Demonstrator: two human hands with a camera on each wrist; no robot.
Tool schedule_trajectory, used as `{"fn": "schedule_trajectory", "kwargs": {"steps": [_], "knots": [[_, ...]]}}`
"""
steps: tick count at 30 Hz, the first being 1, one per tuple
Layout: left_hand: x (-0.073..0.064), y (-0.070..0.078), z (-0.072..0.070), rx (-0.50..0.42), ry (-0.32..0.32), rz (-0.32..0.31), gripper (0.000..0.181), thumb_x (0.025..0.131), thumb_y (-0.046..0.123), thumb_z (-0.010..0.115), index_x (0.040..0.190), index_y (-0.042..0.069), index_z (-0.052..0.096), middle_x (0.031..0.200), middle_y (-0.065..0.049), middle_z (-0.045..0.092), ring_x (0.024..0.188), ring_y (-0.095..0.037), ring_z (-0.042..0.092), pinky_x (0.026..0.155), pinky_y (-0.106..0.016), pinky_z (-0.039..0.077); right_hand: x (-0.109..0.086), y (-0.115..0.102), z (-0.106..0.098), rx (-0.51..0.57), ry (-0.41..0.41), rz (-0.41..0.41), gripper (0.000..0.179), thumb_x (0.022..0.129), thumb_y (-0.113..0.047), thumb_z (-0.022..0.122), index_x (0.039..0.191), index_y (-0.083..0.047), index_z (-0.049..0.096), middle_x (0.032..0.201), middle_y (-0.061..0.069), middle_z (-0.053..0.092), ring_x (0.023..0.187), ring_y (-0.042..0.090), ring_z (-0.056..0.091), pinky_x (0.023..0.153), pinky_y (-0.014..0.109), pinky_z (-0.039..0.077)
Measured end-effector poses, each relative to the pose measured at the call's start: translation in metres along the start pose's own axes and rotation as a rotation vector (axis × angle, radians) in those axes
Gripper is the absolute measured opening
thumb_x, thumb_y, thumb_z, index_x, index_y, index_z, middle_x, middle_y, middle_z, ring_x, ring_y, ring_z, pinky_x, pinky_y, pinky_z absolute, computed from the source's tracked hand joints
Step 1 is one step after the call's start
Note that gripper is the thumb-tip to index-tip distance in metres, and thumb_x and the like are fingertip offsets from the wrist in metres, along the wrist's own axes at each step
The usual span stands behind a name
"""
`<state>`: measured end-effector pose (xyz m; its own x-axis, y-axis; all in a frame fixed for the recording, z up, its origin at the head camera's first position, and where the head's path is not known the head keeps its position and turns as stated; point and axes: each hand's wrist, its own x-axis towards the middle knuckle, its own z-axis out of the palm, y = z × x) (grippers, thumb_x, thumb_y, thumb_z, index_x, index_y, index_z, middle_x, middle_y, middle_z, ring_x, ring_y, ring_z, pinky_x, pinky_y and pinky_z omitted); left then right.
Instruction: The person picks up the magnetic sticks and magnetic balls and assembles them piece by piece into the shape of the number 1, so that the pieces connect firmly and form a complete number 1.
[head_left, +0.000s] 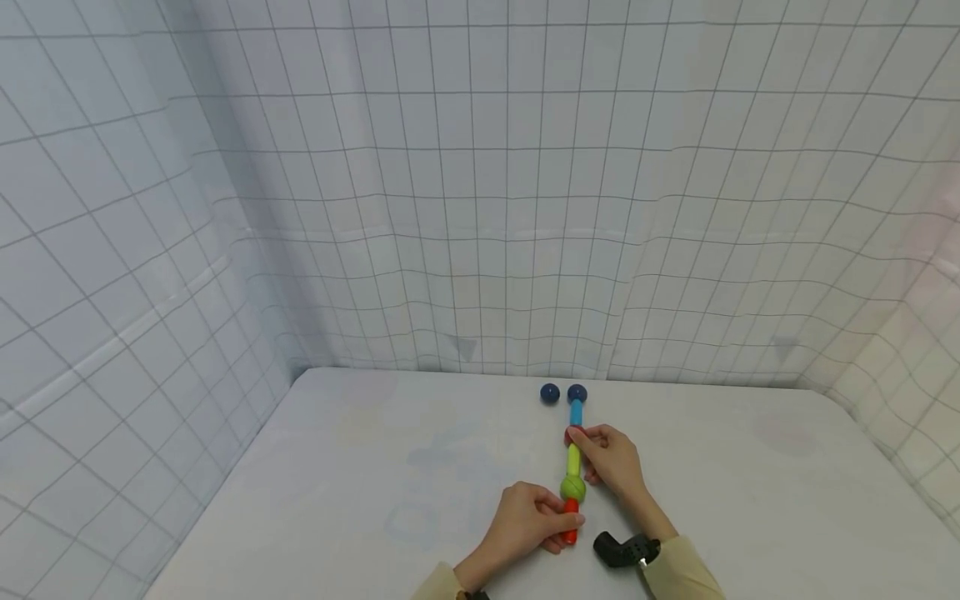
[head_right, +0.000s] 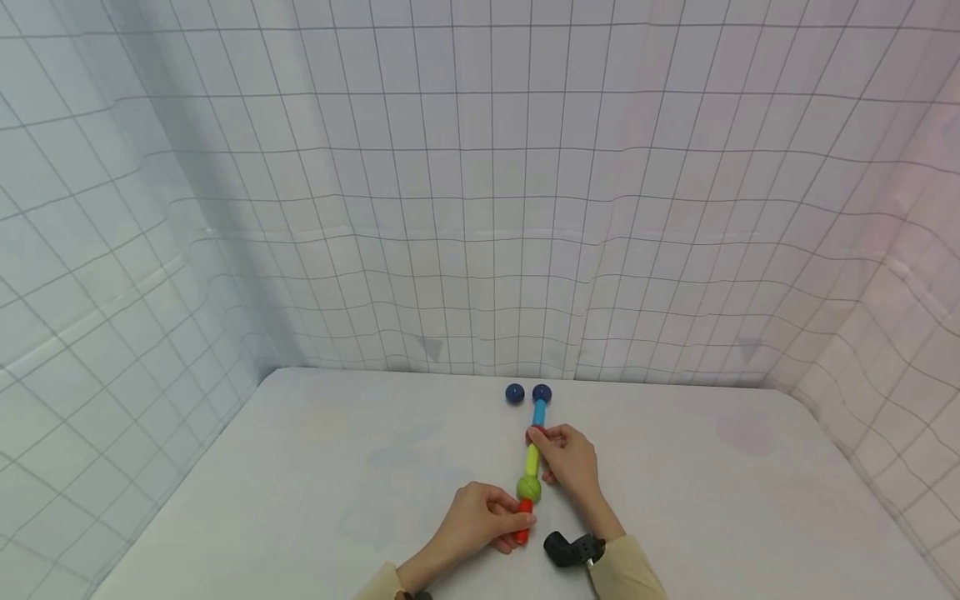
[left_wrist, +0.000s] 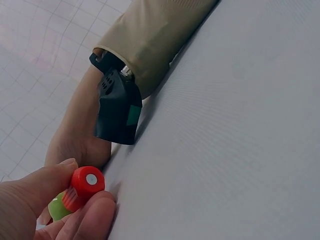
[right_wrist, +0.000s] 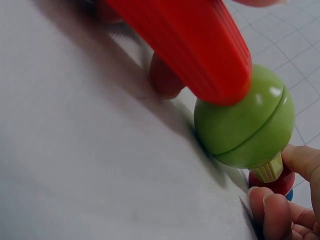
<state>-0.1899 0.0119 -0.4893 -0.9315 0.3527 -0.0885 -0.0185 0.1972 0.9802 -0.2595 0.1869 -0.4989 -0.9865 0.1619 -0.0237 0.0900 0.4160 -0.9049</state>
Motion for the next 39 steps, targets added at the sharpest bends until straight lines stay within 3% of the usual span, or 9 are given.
{"fn": "schedule_trajectory", "kwargs": {"steps": [16,39], "knots": [[0.0038,-0.0012,0.0017,-0.017,0.006,0.043,0.021,0.077,0.021,0.08,0.08,0.004,0.068,0.058,-0.001,0.065,0.045,-0.014,0.062,0.043,-0.028,0.051,0.0034,-0.0006,0.0012,0.002,0.002,-0.016,0.048,0.084,-0.047,0.069,0.098,-0.002,0.063,0.055,0.001,0.053,0.037,0.013,0.048,0.04,0.024,0.04],[0.0048,-0.0065,0.0025,0.039,0.022,0.074,0.027,0.077,0.027,0.08,0.088,0.004,0.07,0.055,0.002,0.064,0.042,-0.012,0.06,0.041,-0.026,0.049,0.0025,0.0006,0.0017,0.0,0.011,-0.012,0.049,0.084,-0.048,0.068,0.099,-0.002,0.062,0.057,0.001,0.054,0.04,0.013,0.051,0.041,0.024,0.043]]}}
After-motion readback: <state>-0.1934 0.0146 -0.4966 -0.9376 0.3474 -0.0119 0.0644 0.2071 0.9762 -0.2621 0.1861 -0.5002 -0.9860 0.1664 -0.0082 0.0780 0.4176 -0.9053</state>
